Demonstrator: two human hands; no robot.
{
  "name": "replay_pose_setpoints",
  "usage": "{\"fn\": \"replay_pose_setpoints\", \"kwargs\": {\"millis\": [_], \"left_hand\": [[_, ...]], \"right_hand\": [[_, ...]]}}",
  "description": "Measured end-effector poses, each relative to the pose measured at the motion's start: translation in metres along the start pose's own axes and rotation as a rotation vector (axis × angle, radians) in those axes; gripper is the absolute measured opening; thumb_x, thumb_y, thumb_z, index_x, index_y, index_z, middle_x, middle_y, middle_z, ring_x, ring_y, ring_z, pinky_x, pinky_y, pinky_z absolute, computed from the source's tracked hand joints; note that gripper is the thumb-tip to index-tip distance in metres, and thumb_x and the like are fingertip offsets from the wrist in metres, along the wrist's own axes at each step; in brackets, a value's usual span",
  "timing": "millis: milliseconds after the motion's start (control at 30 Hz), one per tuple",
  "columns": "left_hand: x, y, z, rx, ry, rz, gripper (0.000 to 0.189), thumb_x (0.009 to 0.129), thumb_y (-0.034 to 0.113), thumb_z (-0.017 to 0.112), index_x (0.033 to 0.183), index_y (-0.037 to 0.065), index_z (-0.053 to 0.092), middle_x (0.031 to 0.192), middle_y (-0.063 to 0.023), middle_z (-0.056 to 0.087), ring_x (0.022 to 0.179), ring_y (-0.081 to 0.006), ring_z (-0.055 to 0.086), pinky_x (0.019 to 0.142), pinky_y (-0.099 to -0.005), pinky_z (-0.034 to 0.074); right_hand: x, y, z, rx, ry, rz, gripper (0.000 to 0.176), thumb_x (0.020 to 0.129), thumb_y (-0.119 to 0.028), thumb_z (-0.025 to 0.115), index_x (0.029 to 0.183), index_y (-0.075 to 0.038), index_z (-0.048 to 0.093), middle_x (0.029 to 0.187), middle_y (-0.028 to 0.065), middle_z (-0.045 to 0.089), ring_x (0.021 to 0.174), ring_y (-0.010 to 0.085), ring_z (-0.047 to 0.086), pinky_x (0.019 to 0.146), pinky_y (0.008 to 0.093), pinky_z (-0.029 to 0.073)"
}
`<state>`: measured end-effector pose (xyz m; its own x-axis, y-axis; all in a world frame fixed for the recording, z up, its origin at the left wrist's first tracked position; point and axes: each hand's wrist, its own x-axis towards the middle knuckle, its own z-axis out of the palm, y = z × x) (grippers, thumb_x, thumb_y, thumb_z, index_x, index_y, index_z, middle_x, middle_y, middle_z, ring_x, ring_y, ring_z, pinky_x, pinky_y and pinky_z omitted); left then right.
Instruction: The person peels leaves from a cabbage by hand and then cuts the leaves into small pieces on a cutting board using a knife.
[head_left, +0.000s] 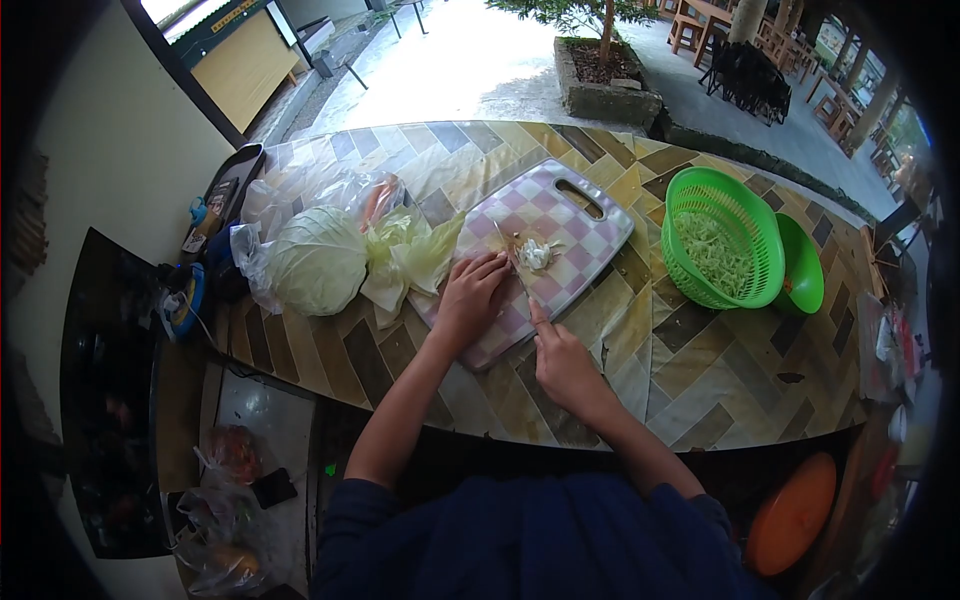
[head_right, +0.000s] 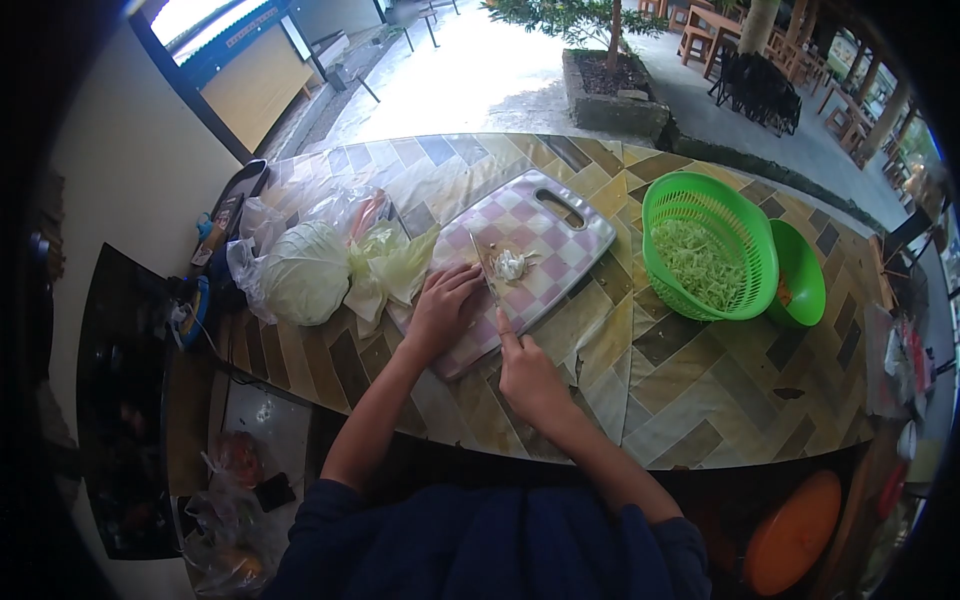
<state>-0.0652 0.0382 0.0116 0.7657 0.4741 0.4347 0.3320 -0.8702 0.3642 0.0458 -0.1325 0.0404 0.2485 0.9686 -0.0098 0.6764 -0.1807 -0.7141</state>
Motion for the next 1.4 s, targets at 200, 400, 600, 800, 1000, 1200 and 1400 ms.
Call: {"fn": "replay_pose_setpoints", "kwargs": {"millis": [200,400,600,800,1000,1200,1400], "left_hand": [[0.001,-0.004,0.002,-0.03,0.006,-0.01,0.029,0.086,0.009,0.058,0.113,0.002,0.066,0.123,-0.0139,0.063,0.123,-0.0288,0.054,0.105,-0.0416,0.038],[0.002,-0.006,0.004,-0.058,0.051,-0.007,0.033,0.078,0.0,0.056,0.109,0.002,0.068,0.121,-0.0128,0.063,0.117,-0.029,0.057,0.102,-0.0392,0.043],[0.004,-0.005,-0.006,-0.129,-0.019,-0.008,0.036,0.078,-0.003,0.054,0.112,0.002,0.066,0.123,-0.0154,0.062,0.117,-0.0321,0.057,0.101,-0.0393,0.046],[0.003,-0.007,-0.003,0.022,-0.03,0.043,0.031,0.082,0.002,0.053,0.109,0.006,0.067,0.121,-0.0102,0.063,0.118,-0.0268,0.057,0.107,-0.0405,0.04],[0.002,-0.003,-0.007,0.094,-0.02,0.016,0.032,0.079,0.002,0.057,0.109,0.005,0.066,0.119,-0.0104,0.064,0.121,-0.0283,0.055,0.106,-0.0432,0.04],[0.004,-0.009,-0.006,-0.042,0.005,0.044,0.03,0.076,-0.001,0.053,0.103,0.0,0.065,0.116,-0.0137,0.065,0.118,-0.0318,0.055,0.103,-0.0416,0.041],[0.003,-0.01,-0.004,-0.072,0.007,0.023,0.031,0.074,-0.003,0.053,0.102,0.0,0.065,0.117,-0.0145,0.064,0.119,-0.0328,0.054,0.103,-0.0423,0.041]], "right_hand": [[0.019,0.01,0.007,-0.01,0.039,-0.043,0.059,0.093,-0.005,0.046,0.149,-0.006,0.028,0.097,0.0285,0.059,0.088,0.0454,0.059,0.08,0.0496,0.047],[0.003,0.021,-0.011,-0.001,0.01,-0.055,0.057,0.093,-0.009,0.048,0.148,-0.009,0.032,0.097,0.0269,0.058,0.085,0.0449,0.06,0.077,0.0495,0.049],[0.003,0.021,-0.019,0.104,0.07,-0.091,0.053,0.091,-0.008,0.052,0.143,-0.005,0.04,0.102,0.0257,0.057,0.088,0.0429,0.059,0.08,0.0473,0.048],[0.002,0.019,-0.019,0.169,0.172,-0.164,0.051,0.089,-0.004,0.054,0.139,-0.003,0.044,0.105,0.0238,0.057,0.095,0.0407,0.058,0.084,0.043,0.046],[-0.007,0.013,-0.023,0.052,0.111,-0.14,0.048,0.09,-0.006,0.055,0.137,-0.005,0.046,0.106,0.0226,0.056,0.095,0.0408,0.058,0.083,0.044,0.047],[-0.01,0.01,-0.034,-0.056,0.05,-0.131,0.045,0.09,-0.006,0.055,0.135,-0.006,0.048,0.103,0.0211,0.056,0.087,0.0397,0.061,0.075,0.0442,0.05],[-0.004,0.017,-0.036,-0.053,0.037,-0.181,0.042,0.089,-0.003,0.054,0.131,-0.004,0.05,0.101,0.0211,0.056,0.085,0.0397,0.061,0.074,0.0441,0.05]]}}
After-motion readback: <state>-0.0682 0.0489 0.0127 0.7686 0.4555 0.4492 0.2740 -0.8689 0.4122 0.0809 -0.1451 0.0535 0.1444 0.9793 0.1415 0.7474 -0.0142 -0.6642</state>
